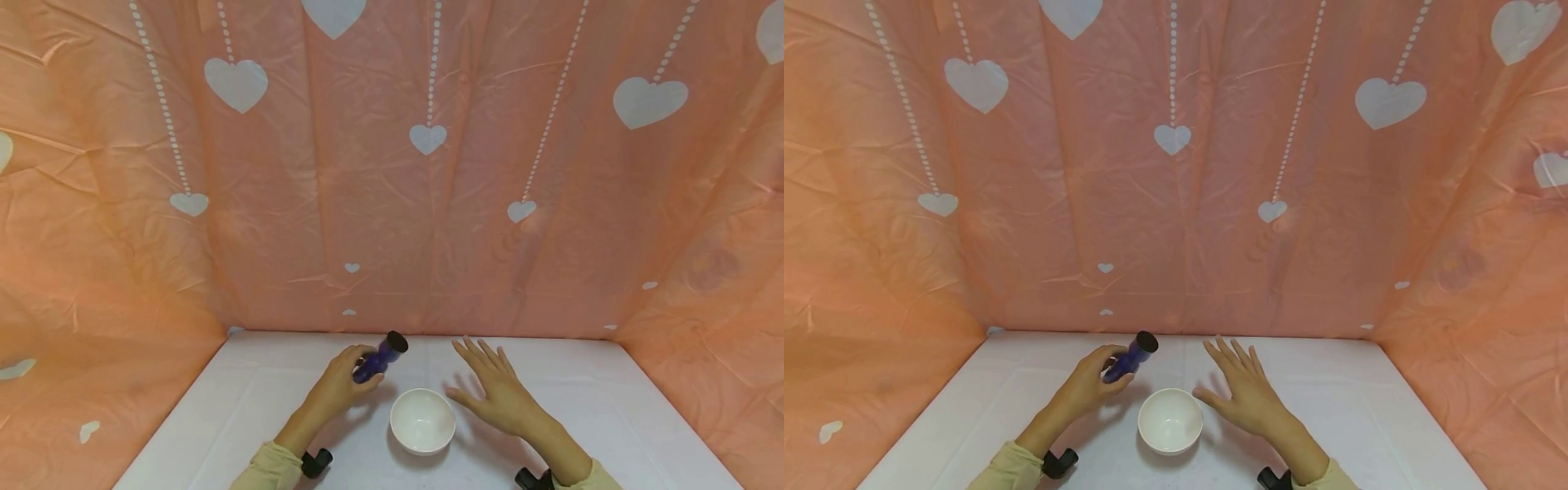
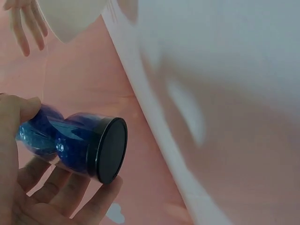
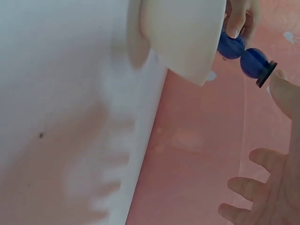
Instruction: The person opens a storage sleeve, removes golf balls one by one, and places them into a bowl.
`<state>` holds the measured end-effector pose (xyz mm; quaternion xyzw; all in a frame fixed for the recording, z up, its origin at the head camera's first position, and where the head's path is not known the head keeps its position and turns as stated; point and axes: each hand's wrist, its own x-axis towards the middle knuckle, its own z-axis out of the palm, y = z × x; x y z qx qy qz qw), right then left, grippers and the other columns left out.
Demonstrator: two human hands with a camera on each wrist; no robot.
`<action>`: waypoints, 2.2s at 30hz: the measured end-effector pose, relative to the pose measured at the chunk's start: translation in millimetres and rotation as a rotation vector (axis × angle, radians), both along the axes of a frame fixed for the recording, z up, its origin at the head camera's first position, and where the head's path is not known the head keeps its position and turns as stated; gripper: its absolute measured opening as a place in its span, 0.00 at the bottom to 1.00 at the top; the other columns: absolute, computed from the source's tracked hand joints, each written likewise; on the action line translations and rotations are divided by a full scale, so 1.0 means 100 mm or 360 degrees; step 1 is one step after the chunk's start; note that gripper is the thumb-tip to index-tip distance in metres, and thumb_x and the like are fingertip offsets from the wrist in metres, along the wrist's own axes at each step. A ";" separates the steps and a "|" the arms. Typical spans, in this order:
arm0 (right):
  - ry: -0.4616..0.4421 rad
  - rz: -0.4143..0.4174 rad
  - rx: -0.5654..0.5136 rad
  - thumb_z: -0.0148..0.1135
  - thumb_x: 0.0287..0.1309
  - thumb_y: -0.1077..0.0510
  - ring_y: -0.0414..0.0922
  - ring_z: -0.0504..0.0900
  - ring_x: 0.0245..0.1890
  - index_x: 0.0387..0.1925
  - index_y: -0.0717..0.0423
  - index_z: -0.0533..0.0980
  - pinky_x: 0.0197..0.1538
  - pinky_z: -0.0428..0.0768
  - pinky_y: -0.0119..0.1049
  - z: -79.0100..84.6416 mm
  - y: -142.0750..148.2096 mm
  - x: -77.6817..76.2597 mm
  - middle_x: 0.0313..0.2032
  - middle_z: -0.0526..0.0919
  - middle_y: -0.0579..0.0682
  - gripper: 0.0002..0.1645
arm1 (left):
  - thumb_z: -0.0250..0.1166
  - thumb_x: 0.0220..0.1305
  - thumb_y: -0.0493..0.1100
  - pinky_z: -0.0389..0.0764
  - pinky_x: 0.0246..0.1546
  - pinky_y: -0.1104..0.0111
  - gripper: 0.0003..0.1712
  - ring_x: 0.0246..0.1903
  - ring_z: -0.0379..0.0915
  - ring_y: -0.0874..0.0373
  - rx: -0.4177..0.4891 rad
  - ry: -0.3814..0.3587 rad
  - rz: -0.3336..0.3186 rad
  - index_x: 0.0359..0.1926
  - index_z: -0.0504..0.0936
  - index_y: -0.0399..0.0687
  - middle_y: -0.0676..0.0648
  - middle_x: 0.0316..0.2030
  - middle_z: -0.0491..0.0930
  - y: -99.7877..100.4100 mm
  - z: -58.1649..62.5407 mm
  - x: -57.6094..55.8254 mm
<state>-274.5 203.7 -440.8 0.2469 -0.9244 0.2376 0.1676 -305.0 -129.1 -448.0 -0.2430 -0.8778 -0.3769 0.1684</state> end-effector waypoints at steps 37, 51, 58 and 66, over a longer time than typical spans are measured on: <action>0.0188 0.0299 -0.0168 0.77 0.65 0.46 0.57 0.68 0.77 0.78 0.51 0.70 0.80 0.43 0.24 0.11 -0.22 0.05 0.75 0.74 0.48 0.45 | 0.81 0.62 0.45 0.87 0.54 0.55 0.27 0.49 0.84 0.53 -0.0210 0.0086 -0.0195 0.60 0.83 0.48 0.50 0.51 0.81 0.16 0.09 0.16; 0.0234 0.0383 -0.0214 0.77 0.65 0.56 0.50 0.79 0.69 0.74 0.51 0.74 0.69 0.79 0.54 0.12 -0.25 0.10 0.68 0.81 0.46 0.38 | 0.80 0.64 0.48 0.85 0.58 0.54 0.26 0.53 0.84 0.55 -0.0310 0.0107 -0.0285 0.60 0.84 0.50 0.51 0.53 0.88 0.20 0.10 0.17; 0.0239 0.0501 -0.0300 0.77 0.64 0.61 0.49 0.85 0.61 0.72 0.54 0.76 0.64 0.83 0.50 0.12 -0.26 0.08 0.63 0.84 0.48 0.36 | 0.79 0.63 0.49 0.86 0.56 0.56 0.27 0.52 0.84 0.57 -0.0344 0.0140 -0.0281 0.61 0.84 0.51 0.52 0.54 0.87 0.20 0.11 0.19; 0.0195 0.0636 -0.0451 0.74 0.65 0.67 0.46 0.89 0.52 0.70 0.59 0.76 0.59 0.86 0.45 0.12 -0.27 0.07 0.57 0.86 0.48 0.34 | 0.80 0.63 0.50 0.87 0.54 0.56 0.27 0.51 0.83 0.58 -0.0352 0.0105 -0.0266 0.61 0.83 0.54 0.53 0.56 0.86 0.19 0.12 0.22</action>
